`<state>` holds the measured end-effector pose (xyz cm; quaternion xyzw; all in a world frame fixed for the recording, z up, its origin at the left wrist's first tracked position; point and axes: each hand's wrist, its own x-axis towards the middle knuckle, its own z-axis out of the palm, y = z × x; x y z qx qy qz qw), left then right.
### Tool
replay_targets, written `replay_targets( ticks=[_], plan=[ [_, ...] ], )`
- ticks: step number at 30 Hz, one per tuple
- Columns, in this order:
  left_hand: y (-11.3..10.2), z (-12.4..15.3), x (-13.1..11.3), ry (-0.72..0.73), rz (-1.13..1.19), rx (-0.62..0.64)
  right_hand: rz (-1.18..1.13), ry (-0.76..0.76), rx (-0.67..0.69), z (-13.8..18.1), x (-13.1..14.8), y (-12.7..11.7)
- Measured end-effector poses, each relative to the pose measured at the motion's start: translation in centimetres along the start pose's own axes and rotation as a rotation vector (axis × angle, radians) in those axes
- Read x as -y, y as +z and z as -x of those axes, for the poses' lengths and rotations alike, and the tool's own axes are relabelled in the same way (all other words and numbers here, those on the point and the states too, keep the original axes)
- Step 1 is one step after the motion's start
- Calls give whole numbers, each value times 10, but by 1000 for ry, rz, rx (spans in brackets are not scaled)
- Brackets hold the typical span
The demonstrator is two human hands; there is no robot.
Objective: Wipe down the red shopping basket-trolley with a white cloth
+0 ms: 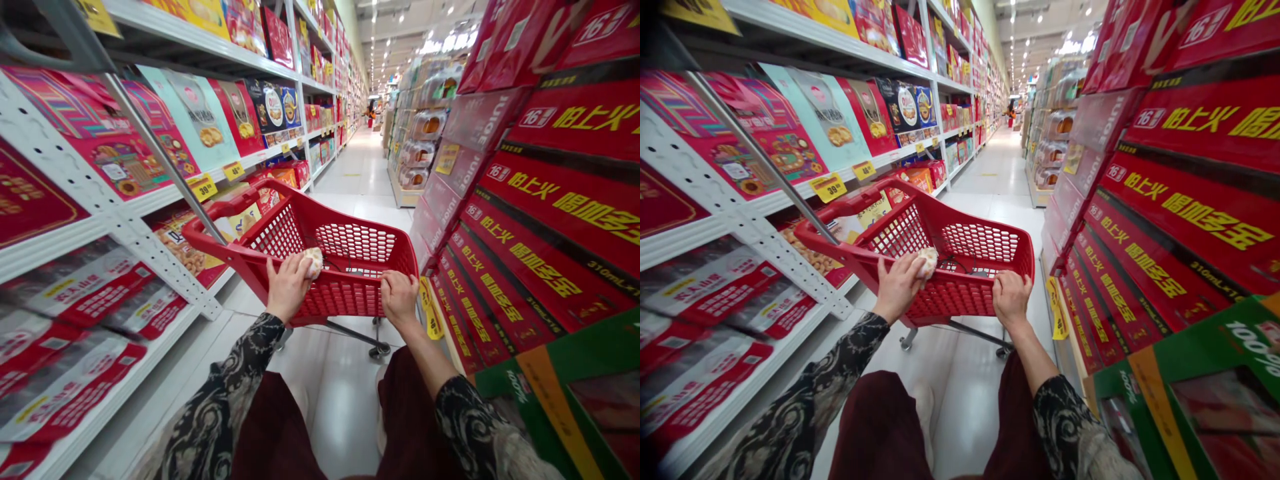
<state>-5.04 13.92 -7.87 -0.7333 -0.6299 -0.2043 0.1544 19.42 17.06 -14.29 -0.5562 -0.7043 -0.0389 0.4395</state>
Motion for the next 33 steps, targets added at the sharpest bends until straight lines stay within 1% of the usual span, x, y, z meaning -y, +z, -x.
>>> replay_targets(
  ticks=[2,5,7,9,13,15,16,18,23,25,26,28,31,33],
  plan=[
    [4,1,-13,14,0,11,33,-10,-5,1,9,2],
    [9,1,-33,30,5,6,14,-91,46,5,26,5],
    [8,0,-31,37,-5,0,7,-102,68,7,31,7],
    [2,1,-15,34,-34,-9,15,-110,72,8,30,7],
    [-22,0,32,4,-132,-55,18,-136,65,10,21,7],
    [-30,-1,45,5,-175,-76,11,-118,53,10,21,8],
    [-31,-1,45,9,-189,-80,7,-112,51,11,22,8],
    [-28,1,37,18,-193,-71,-1,-112,51,11,25,8],
    [-4,2,-6,24,-117,-30,8,-153,79,11,28,7],
    [0,1,-11,26,-88,-20,15,-168,96,11,27,6],
    [-1,0,-9,25,-79,-18,17,-172,103,11,26,6],
    [-7,-2,4,12,-80,-29,17,-175,108,11,24,6],
    [-24,-4,33,-38,-115,-73,13,-176,105,11,23,6],
    [-36,-4,48,-75,-148,-99,10,-173,103,12,22,6]
  ],
)
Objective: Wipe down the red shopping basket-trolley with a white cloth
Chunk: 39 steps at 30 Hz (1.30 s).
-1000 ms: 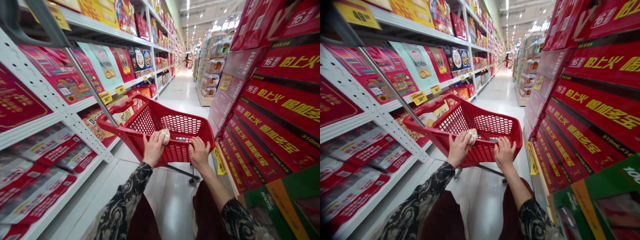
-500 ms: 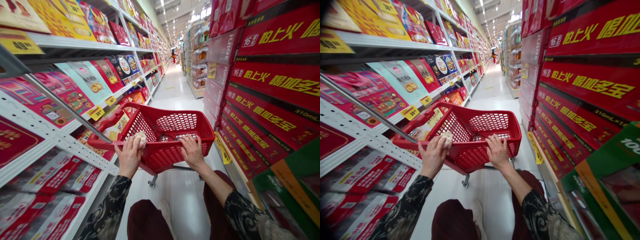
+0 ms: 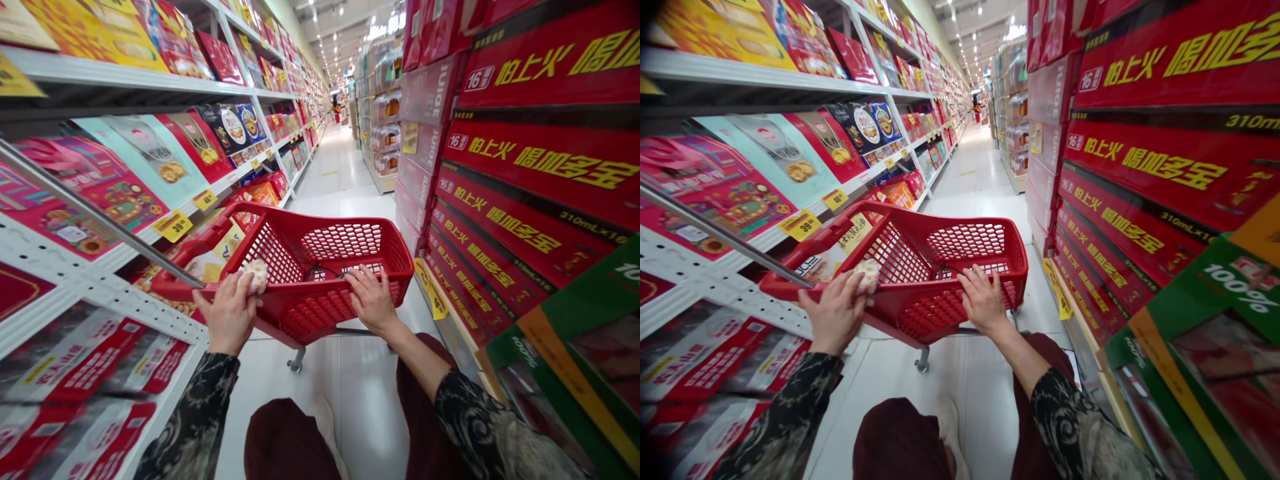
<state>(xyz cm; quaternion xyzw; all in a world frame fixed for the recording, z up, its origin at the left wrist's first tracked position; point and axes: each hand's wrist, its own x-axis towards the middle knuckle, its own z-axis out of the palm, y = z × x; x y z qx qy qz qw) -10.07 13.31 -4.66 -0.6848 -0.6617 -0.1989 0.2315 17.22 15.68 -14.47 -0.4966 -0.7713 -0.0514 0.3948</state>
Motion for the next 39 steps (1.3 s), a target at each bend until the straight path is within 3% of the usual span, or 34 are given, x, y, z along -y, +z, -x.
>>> replay_targets(
  ticks=[4,8,11,14,18,20,25,27,29,35,39],
  plan=[
    [-12,0,13,-78,-37,-48,3,-2,21,0,2,0],
    [-5,4,9,-104,-17,-68,8,4,47,0,5,-1],
    [11,12,-13,-22,32,-19,-5,19,49,0,6,-1],
    [26,20,-52,70,94,51,-6,26,54,0,6,-2],
    [33,19,-88,142,140,91,1,17,71,0,4,-5],
    [29,14,-84,148,138,109,0,11,78,0,3,-6],
    [15,7,-42,52,61,64,-17,5,68,2,2,-7],
    [14,9,-38,40,50,55,-22,19,48,3,4,-7],
    [17,12,-48,50,65,66,-22,27,33,4,5,-6],
    [34,19,-112,163,178,128,-3,-3,39,5,5,-6],
    [33,16,-115,206,216,149,1,-8,57,5,4,-10]
  ],
)
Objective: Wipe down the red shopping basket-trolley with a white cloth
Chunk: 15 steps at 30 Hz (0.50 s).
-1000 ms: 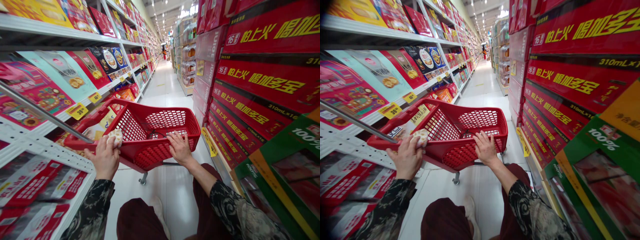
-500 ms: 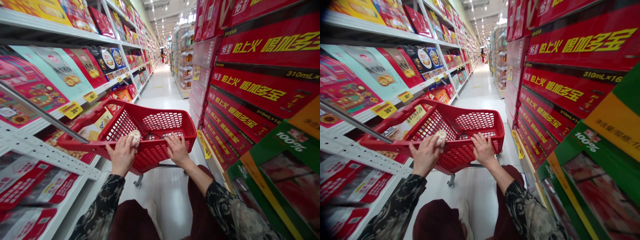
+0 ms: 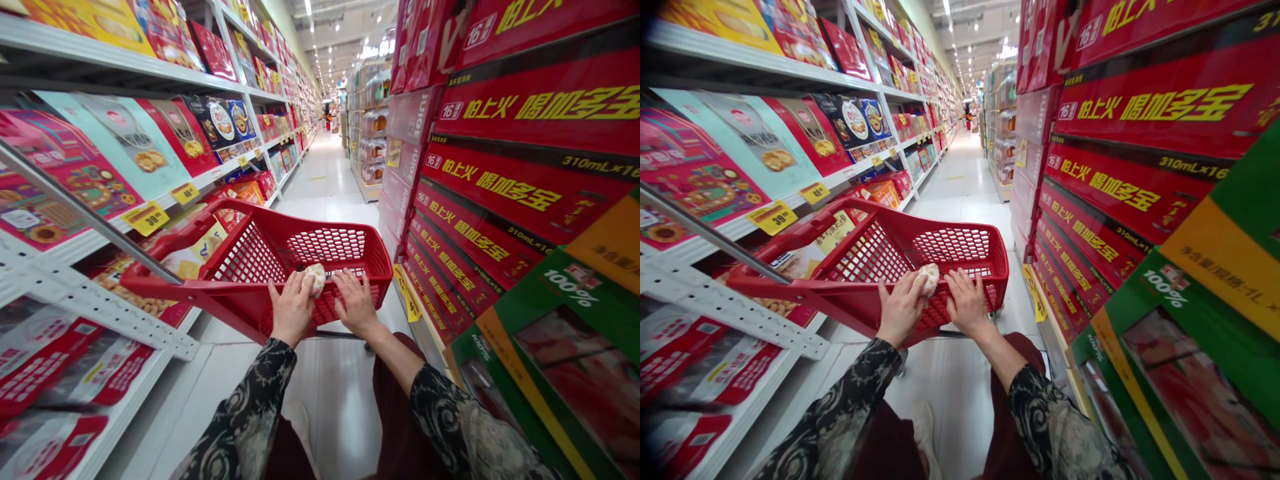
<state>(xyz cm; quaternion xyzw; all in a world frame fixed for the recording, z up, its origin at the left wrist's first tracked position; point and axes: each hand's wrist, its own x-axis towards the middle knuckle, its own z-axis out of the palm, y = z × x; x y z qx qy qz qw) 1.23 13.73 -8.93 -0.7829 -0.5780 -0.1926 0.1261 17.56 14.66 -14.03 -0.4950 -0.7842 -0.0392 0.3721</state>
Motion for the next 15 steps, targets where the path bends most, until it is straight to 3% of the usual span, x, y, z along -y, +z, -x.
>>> replay_targets(
  ticks=[5,8,11,15],
  plan=[
    [-20,5,37,-80,-64,-48,-27,3,-3,2,-1,-2],
    [-25,10,48,-121,-97,-62,-50,17,-14,1,0,-1],
    [-20,11,34,-114,-85,-54,-69,51,-23,-2,4,-1],
    [-6,4,0,-33,-18,-7,-92,123,-46,-11,17,-8]
  ],
)
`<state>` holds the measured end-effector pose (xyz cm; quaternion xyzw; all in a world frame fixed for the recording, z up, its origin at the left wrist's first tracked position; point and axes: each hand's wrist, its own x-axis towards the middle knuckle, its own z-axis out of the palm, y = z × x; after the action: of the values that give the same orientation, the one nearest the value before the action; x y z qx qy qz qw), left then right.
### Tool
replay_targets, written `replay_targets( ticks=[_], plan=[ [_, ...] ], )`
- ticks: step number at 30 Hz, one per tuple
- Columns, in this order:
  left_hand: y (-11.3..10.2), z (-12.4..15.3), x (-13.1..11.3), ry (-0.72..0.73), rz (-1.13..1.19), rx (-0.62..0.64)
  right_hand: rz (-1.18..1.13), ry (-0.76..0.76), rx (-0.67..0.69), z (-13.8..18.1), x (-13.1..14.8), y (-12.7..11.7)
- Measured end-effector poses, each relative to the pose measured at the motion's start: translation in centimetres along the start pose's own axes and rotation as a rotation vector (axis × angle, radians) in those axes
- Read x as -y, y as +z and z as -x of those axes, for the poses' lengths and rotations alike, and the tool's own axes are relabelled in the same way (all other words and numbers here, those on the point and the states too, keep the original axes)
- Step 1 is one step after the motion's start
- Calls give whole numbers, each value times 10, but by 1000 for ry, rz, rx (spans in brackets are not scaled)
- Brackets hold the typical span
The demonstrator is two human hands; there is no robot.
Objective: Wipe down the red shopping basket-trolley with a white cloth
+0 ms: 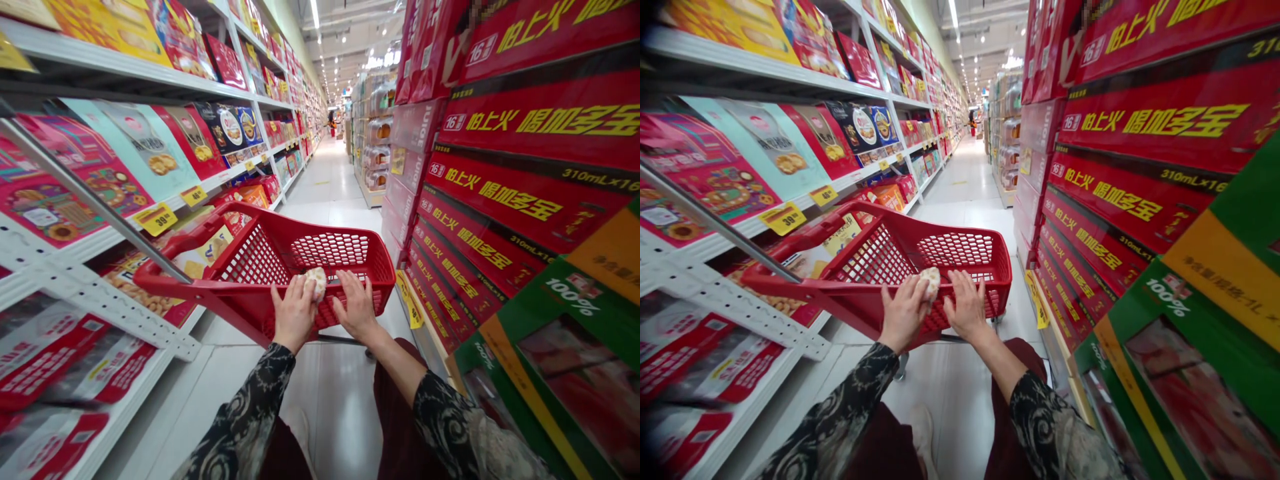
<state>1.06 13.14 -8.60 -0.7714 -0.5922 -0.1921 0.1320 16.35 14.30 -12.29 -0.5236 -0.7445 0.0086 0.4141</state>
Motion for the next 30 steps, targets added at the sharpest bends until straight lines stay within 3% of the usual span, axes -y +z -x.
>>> replay_targets(
  ticks=[4,9,14,18,26,30],
  plan=[
    [8,-7,-15,62,66,70,-63,-69,39,-9,22,-2],
    [6,-1,5,0,64,48,-84,-51,127,-17,44,11],
    [4,8,14,-50,20,13,-7,-27,109,-20,47,23],
    [2,9,11,-66,14,16,28,-14,72,-16,26,12],
    [6,9,11,-88,17,14,140,160,-98,10,-55,-31],
    [9,9,9,-99,-20,33,100,136,-126,8,-54,-22]
  ],
)
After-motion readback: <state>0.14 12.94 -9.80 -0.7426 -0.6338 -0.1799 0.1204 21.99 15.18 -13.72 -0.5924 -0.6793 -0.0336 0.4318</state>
